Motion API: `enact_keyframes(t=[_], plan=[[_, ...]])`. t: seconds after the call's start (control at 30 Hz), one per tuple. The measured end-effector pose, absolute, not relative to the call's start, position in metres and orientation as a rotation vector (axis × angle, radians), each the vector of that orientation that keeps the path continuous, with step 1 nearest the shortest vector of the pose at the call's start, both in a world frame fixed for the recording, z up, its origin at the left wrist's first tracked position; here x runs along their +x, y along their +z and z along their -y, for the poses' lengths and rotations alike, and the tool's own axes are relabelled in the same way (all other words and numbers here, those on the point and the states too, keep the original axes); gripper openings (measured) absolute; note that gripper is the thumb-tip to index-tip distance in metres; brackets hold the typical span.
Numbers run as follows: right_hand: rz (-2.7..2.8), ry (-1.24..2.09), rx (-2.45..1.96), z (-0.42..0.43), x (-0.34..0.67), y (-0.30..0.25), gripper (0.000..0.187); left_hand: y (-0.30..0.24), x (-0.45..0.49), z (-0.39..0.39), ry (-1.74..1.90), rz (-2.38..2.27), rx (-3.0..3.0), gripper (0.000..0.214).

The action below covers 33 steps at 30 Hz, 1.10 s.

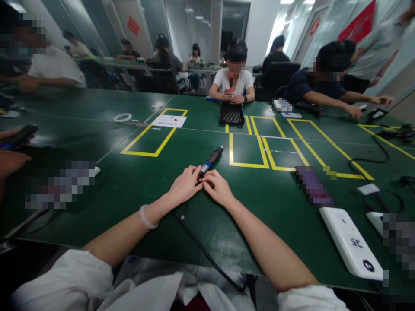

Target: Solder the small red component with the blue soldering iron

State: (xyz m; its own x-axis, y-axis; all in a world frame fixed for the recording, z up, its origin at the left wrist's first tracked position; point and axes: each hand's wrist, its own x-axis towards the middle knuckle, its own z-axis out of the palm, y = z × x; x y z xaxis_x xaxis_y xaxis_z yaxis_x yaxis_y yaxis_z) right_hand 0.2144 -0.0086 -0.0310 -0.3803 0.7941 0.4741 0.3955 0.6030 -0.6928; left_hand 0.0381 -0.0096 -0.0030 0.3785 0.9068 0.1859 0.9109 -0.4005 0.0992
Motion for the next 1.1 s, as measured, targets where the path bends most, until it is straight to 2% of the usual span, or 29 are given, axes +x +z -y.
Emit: enact_keyframes(t=[0.33, 0.57, 0.83, 1.1], plan=[[2.020, 0.667, -0.995, 0.005, 0.222, -0.035, 0.015, 0.005, -0.013, -0.020, -0.253, 1.870, -2.522, 0.056], [2.040, 0.672, -1.012, 0.003, 0.221, -0.038, 0.014, -0.002, -0.102, -0.062, -0.149, 2.212, -2.306, 0.062], [2.050, 0.672, -1.013, 0.003, 0.221, -0.038, 0.014, -0.007, -0.195, -0.080, -0.216, 2.497, -1.994, 0.067], [2.061, 0.690, -1.019, 0.002, 0.222, -0.038, 0.013, -0.003, -0.193, -0.067, -0.386, 2.371, -1.836, 0.056]])
